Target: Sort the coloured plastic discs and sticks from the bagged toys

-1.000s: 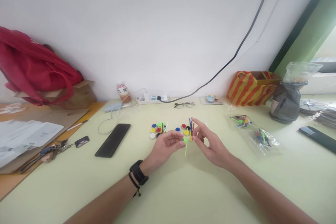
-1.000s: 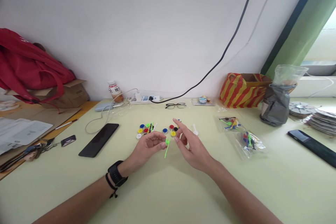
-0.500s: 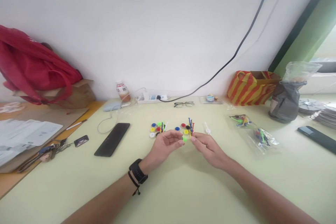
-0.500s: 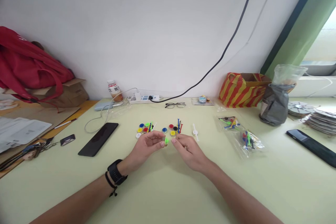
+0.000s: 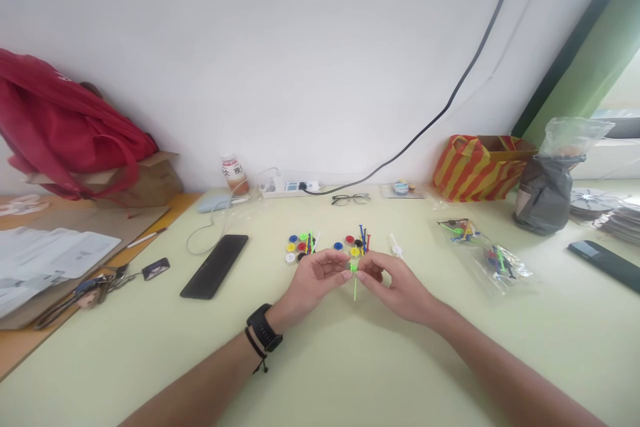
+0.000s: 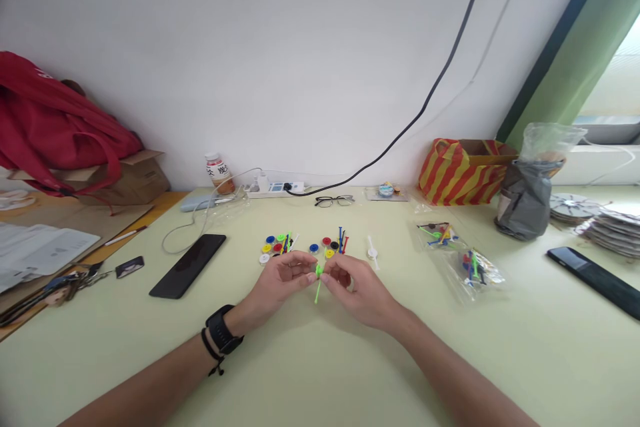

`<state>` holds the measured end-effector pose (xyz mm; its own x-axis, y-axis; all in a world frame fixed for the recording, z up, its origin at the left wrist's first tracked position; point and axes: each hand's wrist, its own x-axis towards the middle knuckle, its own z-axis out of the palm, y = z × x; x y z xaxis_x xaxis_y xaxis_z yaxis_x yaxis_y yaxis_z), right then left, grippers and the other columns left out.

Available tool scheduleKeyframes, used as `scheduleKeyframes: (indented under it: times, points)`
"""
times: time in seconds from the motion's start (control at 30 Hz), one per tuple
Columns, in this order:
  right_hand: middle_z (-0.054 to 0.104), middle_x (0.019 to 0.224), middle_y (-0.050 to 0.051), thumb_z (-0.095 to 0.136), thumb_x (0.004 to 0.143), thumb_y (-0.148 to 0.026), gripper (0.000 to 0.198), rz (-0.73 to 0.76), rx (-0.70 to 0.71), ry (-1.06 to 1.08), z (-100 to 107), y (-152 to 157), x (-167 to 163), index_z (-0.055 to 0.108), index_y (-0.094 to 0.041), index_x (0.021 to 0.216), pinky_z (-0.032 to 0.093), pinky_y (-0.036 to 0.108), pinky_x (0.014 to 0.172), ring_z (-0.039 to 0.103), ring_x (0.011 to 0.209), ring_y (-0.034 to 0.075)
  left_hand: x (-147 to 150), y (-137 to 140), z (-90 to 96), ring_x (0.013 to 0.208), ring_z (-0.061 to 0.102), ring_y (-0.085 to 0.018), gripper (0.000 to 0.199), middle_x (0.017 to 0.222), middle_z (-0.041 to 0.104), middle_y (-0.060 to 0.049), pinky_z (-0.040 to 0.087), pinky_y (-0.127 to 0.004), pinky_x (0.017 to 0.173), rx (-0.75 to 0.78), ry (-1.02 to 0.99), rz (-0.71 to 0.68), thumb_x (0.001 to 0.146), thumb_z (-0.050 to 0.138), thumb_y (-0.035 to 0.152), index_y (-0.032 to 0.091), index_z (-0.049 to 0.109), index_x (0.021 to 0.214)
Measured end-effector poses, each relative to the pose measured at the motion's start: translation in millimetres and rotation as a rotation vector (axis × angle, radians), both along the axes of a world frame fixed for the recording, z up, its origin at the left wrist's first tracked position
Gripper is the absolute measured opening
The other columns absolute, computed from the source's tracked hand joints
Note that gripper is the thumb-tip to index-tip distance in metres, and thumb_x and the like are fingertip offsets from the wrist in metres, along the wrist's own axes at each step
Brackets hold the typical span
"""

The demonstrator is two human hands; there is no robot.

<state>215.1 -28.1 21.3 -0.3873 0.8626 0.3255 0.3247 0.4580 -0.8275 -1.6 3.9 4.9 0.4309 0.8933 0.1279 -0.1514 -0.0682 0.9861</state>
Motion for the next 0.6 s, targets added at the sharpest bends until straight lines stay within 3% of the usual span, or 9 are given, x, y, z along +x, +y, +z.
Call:
scheduleKeyframes:
  times: [0.2,0.33,0.43,0.5,0.53,0.6]
  points:
    - [0.058,0.075,0.0,0.052,0.104,-0.038,0.023,-0.026,0.039,-0.007,-2.1,0.5,2.0,0.057,-0.023,0.088,0.044,0.029,0.062,0.052,0.068,0.015,0.0,-0.4,1.7,0.102,0.073,-0.021,0.033,0.109,0.076,-0.009,0.059,-0.036,0.097,-0.003,0.007,0.006,0.079,0.088,0.033,0.017,0.075,0.105]
    - [0.058,0.077,0.001,0.05,0.105,-0.038,0.023,-0.109,0.131,-0.01,-5.8,-0.2,5.7,0.062,-0.025,0.119,0.049,0.032,0.064,0.055,0.07,0.018,0.5,-1.8,3.4,0.099,0.073,-0.021,0.035,0.108,0.076,-0.009,0.06,-0.037,0.094,-0.004,0.023,0.031,0.079,0.088,0.036,0.017,0.076,0.107]
    - [0.061,0.088,0.002,0.047,0.106,-0.038,0.047,-0.122,0.19,-0.042,-8.6,-2.1,6.8,0.044,-0.031,0.152,0.052,0.033,0.068,0.057,0.072,0.018,0.5,-2.7,4.5,0.099,0.072,-0.021,0.036,0.109,0.076,-0.01,0.061,-0.037,0.093,-0.013,0.024,0.036,0.079,0.088,0.037,0.017,0.076,0.107]
    - [0.063,0.101,0.005,0.047,0.106,-0.04,0.063,-0.122,0.185,-0.048,-8.9,-3.5,6.5,0.023,-0.031,0.163,0.053,0.034,0.07,0.057,0.071,0.017,0.3,-2.8,4.7,0.098,0.073,-0.021,0.037,0.109,0.077,-0.01,0.061,-0.037,0.092,-0.025,0.019,0.025,0.08,0.088,0.037,0.017,0.076,0.108]
    - [0.063,0.107,0.006,0.047,0.106,-0.042,0.064,-0.119,0.166,-0.048,-8.3,-4.0,6.3,0.02,-0.03,0.163,0.053,0.034,0.071,0.058,0.072,0.017,0.2,-2.7,4.7,0.098,0.073,-0.021,0.037,0.109,0.077,-0.009,0.06,-0.037,0.092,-0.028,0.018,0.021,0.08,0.088,0.037,0.017,0.076,0.108]
    - [0.063,0.104,0.006,0.042,0.108,-0.044,0.043,-0.088,0.11,-0.066,-5.9,-4.4,6.0,0.046,-0.027,0.146,0.051,0.034,0.072,0.059,0.074,0.017,0.1,-2.5,4.2,0.097,0.073,-0.02,0.036,0.107,0.077,-0.008,0.06,-0.036,0.091,-0.027,0.016,0.024,0.08,0.088,0.036,0.018,0.077,0.108]
